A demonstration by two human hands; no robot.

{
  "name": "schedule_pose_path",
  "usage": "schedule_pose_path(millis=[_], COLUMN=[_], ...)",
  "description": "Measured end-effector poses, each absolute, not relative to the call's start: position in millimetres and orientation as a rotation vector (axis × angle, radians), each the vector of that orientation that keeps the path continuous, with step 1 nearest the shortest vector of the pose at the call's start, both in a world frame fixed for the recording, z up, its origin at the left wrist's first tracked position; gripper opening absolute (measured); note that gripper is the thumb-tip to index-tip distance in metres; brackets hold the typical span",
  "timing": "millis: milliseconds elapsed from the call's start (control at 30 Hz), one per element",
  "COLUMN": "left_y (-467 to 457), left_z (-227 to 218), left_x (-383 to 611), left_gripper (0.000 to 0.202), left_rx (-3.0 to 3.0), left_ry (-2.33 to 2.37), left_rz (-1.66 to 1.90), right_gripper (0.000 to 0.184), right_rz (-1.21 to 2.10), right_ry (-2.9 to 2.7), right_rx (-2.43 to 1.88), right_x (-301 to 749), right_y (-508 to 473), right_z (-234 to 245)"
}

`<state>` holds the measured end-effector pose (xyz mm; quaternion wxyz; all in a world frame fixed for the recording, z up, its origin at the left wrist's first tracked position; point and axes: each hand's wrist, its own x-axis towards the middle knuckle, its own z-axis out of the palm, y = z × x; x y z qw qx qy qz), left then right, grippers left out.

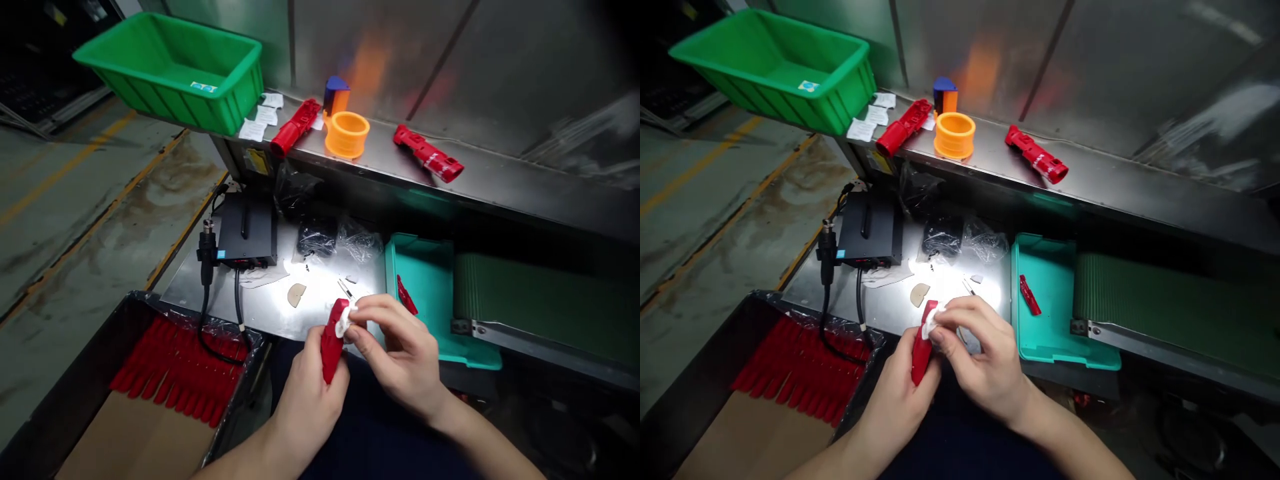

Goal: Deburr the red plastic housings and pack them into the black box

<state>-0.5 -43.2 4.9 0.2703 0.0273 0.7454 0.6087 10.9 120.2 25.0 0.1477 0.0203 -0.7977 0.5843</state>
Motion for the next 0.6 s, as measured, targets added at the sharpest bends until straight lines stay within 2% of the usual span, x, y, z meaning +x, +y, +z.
schedule_pose_path(millis=[133, 300, 467, 600], left_y=[-25, -5, 8, 14], left_z=[8, 10, 17, 24], left_x=[13, 24, 28, 29], left_gripper=[0.029, 0.023, 0.02, 0.022], left_rx=[0.125, 0.121, 0.061, 0.118], left_ry=[2.023, 2.067, 2.092, 2.098], left_rz=[1.612, 1.536, 1.503, 1.401], right_gripper=[0.039, 0.02, 0.017, 0.034], right_rz=[1.833, 2.059, 2.199, 2.343], right_ry=[-2.364, -2.173, -1.968, -1.973], right_rx=[-0.096, -0.262, -0.351, -0.32], right_x=[20, 19, 23, 31], right_y=[137, 149, 156, 164], right_z=[27, 22, 18, 23])
